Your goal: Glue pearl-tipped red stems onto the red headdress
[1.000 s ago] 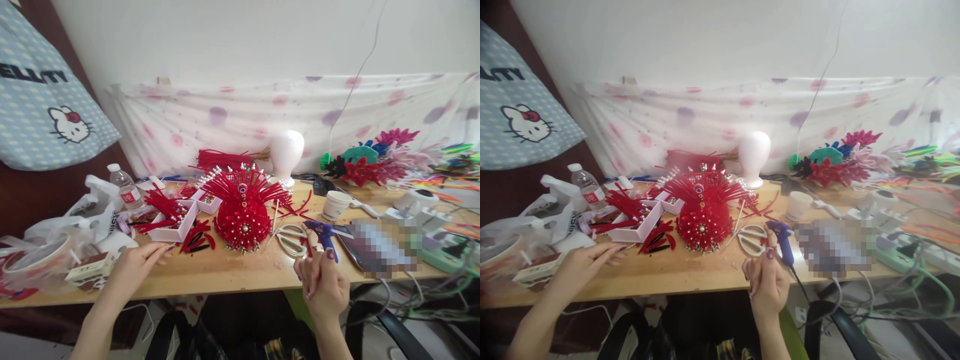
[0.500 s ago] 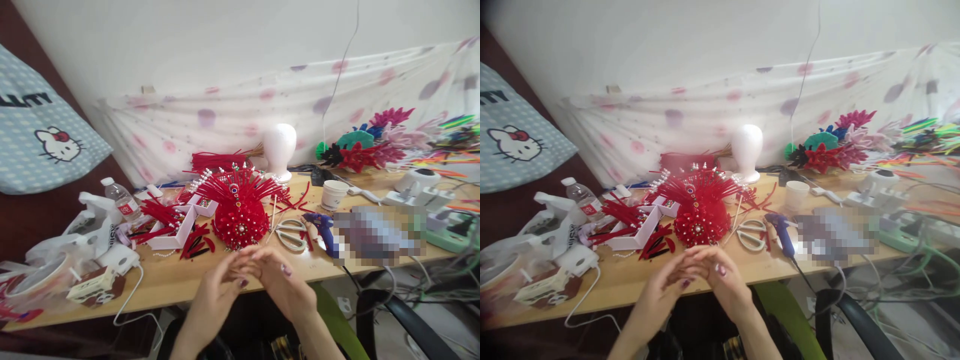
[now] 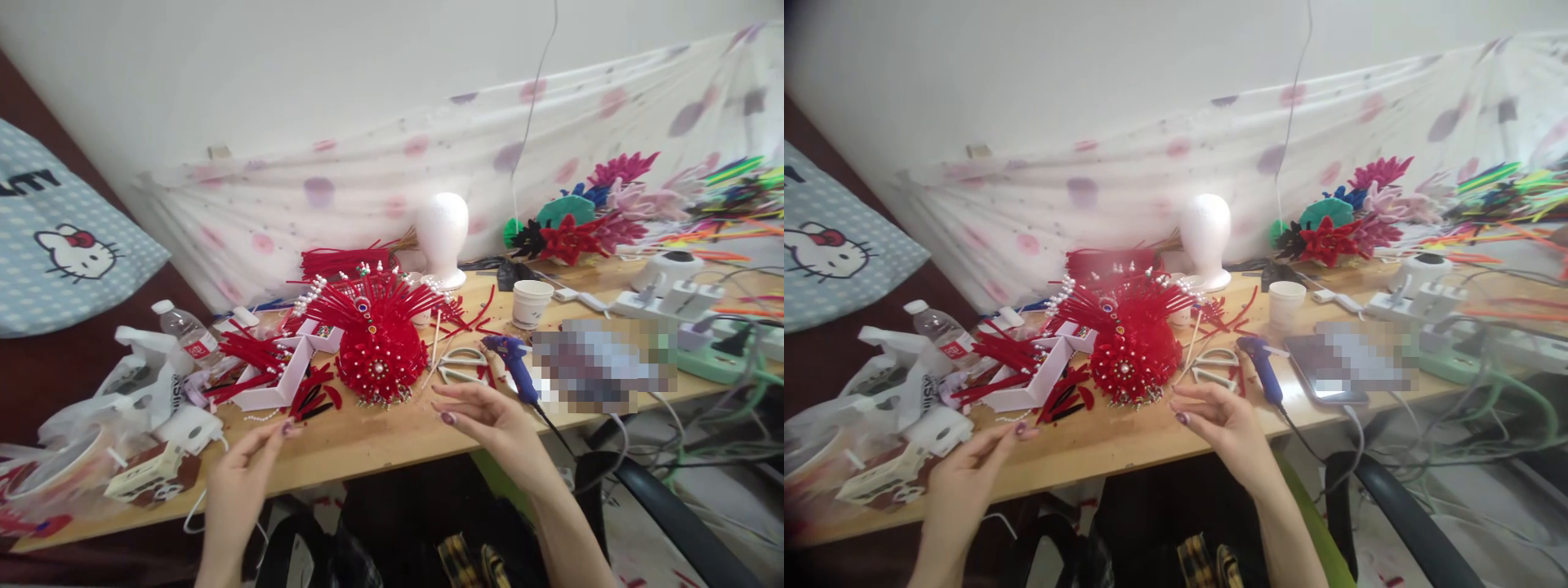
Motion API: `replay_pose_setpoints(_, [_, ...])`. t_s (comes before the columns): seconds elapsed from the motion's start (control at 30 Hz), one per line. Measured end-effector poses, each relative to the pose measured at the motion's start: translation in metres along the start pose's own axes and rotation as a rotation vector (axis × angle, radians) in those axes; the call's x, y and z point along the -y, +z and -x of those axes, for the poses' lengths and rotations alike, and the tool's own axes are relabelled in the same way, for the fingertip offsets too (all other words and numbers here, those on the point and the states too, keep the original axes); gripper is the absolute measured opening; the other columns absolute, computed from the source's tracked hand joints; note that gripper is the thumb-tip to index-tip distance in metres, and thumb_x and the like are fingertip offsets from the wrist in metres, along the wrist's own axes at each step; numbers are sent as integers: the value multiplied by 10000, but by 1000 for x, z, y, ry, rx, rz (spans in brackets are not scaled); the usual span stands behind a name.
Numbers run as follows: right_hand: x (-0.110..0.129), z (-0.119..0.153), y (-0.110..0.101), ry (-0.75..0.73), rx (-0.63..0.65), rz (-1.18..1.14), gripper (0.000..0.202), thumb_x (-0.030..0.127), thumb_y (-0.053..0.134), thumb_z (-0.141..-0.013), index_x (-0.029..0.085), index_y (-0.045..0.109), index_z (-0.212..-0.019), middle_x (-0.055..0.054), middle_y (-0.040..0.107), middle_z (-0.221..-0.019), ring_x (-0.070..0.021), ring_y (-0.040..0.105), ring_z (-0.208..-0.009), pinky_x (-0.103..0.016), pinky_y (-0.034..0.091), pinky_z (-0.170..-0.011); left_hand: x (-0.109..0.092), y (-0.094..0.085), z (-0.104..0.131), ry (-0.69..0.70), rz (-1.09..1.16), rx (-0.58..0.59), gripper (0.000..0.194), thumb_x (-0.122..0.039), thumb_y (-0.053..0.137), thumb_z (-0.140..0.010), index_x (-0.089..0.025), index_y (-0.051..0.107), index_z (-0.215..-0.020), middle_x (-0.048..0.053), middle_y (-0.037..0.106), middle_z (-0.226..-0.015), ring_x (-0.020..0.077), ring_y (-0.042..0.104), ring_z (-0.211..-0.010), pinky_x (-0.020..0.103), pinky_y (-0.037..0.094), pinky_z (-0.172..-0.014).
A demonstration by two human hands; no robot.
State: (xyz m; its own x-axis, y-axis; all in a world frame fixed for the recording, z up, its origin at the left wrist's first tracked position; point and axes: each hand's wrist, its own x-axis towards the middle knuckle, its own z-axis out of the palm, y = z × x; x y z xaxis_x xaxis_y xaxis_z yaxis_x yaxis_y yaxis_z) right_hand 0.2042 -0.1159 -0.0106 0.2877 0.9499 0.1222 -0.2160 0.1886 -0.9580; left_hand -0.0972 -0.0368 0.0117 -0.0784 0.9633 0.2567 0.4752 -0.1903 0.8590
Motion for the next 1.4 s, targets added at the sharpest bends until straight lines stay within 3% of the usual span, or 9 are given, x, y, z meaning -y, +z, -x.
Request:
replay_pose_setpoints(0.1, [1, 1, 3, 15, -16, -68, 260, 366, 802, -700, 174, 730, -860, -90, 772, -884, -218, 740, -813, -363, 606, -779, -3, 4, 2, 121, 81, -1, 199, -414, 686, -746, -217, 684, -723, 64, 720, -1034, 279, 630, -1074, 420, 431, -1050])
replay_pose_setpoints(0.33, [-7, 10, 35, 71, 215, -149, 201, 351, 765, -758, 214, 741, -904, -47, 768, -901, -170, 726, -788, -275, 594, -714, -57, 97, 38, 24, 358, 749, 403, -430, 540, -882, -165, 643, -1167, 129, 681, -1142, 226, 690, -880, 314, 596, -696])
replay_pose_setpoints(0.53, [6, 18, 17, 181, 493, -90, 285, 321, 679, -843, 253, 693, -1119, -62, 742, -1069, -205, 706, -978, -347, 568, -850, -47, 75, 30, -80, 331, 1068, 332, -361, 526, -886, -146, 702, -1067, 64, 737, -807, 186, 719, -674, 272, 584, -622])
replay_pose_setpoints(0.67, [9, 18, -7, 107, 267, 22, 222, 259, 783, -742, 208, 747, -955, -76, 775, -920, -187, 731, -853, -295, 572, -803, -19, 38, 13, -130, 239, 785, 376, -457, 619, -795, -169, 746, -1000, 84, 769, -887, 195, 714, -626, 284, 589, -570])
replay_pose_setpoints(0.9, [7, 13, -49, -234, -321, -142, 270, 438, 843, -636, 236, 752, -791, -27, 727, -625, -165, 685, -587, -305, 590, -647, 14, -34, -9, -33, 15, -164, 262, -486, 695, -658, -305, 768, -833, -41, 772, -766, 244, 727, -768, 390, 590, -833])
replay_pose_setpoints(1.03, [5, 7, -40, -268, -376, -28, 278, 391, 841, -657, 225, 739, -855, -15, 717, -689, -100, 607, -550, -194, 514, -553, 12, -42, -9, -10, -56, -463, 253, -526, 719, -612, -274, 707, -611, -42, 727, -614, 237, 694, -677, 372, 602, -699])
replay_pose_setpoints(1.13, [2, 10, -11, -203, -129, 62, 211, 348, 749, -785, 239, 707, -960, -8, 722, -741, -116, 655, -660, -210, 533, -669, 0, -11, 2, 173, -36, -137, 429, -567, 608, -736, -225, 654, -481, 10, 684, -538, 182, 622, -484, 301, 572, -542])
replay_pose_setpoints(1.27, [-2, 22, 35, -58, 342, 176, 325, 383, 557, -925, 268, 611, -1224, -74, 717, -1095, -182, 696, -933, -341, 535, -883, -30, 51, 28, 384, 69, 536, 314, -401, 559, -876, -252, 710, -1107, 50, 737, -1081, 182, 710, -858, 257, 565, -791])
replay_pose_setpoints(1.4, [-3, 22, 35, 43, 354, 140, 428, 453, 515, -935, 256, 514, -1315, -44, 744, -929, -174, 717, -830, -335, 559, -824, -35, 71, 35, 394, 61, 671, 297, -317, 468, -928, -244, 752, -970, 14, 750, -818, 127, 679, -642, 192, 539, -640])
